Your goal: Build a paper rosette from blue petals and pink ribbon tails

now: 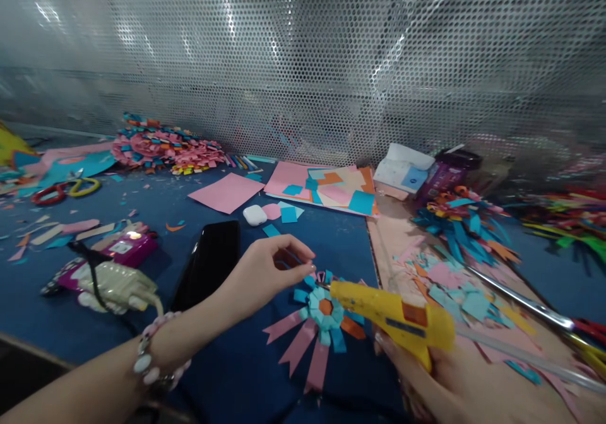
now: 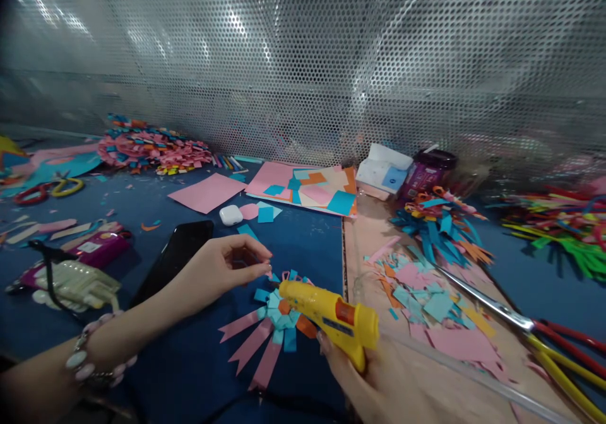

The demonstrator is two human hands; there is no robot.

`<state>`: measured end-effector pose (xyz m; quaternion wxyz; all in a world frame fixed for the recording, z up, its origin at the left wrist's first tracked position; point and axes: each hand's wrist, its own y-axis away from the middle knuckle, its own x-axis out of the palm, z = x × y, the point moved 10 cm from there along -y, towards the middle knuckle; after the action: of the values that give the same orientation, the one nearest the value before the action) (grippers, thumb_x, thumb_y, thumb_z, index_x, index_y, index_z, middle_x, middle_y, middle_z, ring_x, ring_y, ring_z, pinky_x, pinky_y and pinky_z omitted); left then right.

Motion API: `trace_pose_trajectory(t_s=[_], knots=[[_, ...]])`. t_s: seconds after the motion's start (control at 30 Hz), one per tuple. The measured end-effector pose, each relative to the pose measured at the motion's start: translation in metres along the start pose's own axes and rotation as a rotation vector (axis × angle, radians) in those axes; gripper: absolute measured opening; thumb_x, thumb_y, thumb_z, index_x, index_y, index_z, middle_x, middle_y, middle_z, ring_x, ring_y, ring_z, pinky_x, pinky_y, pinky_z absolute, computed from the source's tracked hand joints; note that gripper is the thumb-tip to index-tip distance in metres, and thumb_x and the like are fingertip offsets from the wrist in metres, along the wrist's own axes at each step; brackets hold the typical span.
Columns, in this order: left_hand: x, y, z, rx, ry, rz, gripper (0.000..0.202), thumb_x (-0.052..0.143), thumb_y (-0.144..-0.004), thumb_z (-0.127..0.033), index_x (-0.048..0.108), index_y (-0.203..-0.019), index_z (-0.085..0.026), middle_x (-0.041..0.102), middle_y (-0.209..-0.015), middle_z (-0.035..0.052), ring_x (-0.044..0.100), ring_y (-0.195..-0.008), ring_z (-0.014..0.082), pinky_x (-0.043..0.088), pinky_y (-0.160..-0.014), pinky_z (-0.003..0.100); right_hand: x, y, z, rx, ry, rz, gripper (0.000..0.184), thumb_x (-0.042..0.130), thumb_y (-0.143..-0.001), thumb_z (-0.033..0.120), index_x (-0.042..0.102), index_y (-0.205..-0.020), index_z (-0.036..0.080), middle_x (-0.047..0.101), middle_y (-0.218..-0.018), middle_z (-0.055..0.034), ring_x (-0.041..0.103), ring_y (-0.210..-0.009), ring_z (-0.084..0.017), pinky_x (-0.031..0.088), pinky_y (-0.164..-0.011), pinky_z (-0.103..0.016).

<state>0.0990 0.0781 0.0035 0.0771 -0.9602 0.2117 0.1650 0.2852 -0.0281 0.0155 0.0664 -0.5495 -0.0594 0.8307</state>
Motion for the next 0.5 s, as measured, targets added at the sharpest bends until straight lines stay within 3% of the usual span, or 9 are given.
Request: trace_pose_trajectory(t_s=[0.1, 0.23, 0.4, 0.5], knots=[[0.001, 0.0, 0.0, 0.003, -0.01, 0.004, 0.014, 0.067, -0.078, -0.027, 0.066, -0.088, -0.017, 0.069, -0.088, 0.0026, 0.063, -0.076, 0.0135, 0.05, -0.069, 0.024, 0.0, -0.002, 0.002, -0.074, 0.115, 0.009, 0.036, 0.044, -0.087, 0.047, 0.075, -0.089, 0.03, 0.072, -0.07, -0.0045, 0.068, -0.062, -0.026, 0.05, -0.051, -0.034], [0.0, 0.0, -0.001, 0.001, -0.012, -0.003, 0.013, 0.067, -0.078, -0.026, 0.066, -0.087, -0.017, 0.07, -0.089, 0.0028, 0.063, -0.077, 0.0132, 0.05, -0.069, 0.024, -0.004, -0.003, 0.008, -0.15, 0.29, -0.039, 0.038, 0.043, -0.087, 0.048, 0.076, -0.087, 0.028, 0.069, -0.061, -0.0075, 0.066, -0.058, -0.029, 0.049, -0.05, -0.037], [-0.001, 0.0, -0.001, 0.006, -0.013, -0.007, 0.013, 0.067, -0.078, -0.026, 0.066, -0.087, -0.017, 0.069, -0.088, 0.0026, 0.063, -0.075, 0.0128, 0.05, -0.068, 0.023, -0.005, -0.004, 0.008, -0.121, 0.192, -0.019, 0.036, 0.044, -0.087, 0.048, 0.073, -0.098, 0.029, 0.074, -0.081, -0.0054, 0.069, -0.064, -0.028, 0.052, -0.053, -0.036], [-0.001, 0.0, 0.0, 0.006, -0.015, -0.007, 0.013, 0.067, -0.078, -0.025, 0.066, -0.087, -0.017, 0.069, -0.087, 0.0023, 0.063, -0.075, 0.0127, 0.05, -0.068, 0.023, 0.0, -0.002, 0.012, -0.15, 0.133, 0.049, 0.033, 0.045, -0.088, 0.043, 0.074, -0.095, 0.029, 0.074, -0.077, -0.0036, 0.069, -0.061, -0.024, 0.052, -0.05, -0.032]])
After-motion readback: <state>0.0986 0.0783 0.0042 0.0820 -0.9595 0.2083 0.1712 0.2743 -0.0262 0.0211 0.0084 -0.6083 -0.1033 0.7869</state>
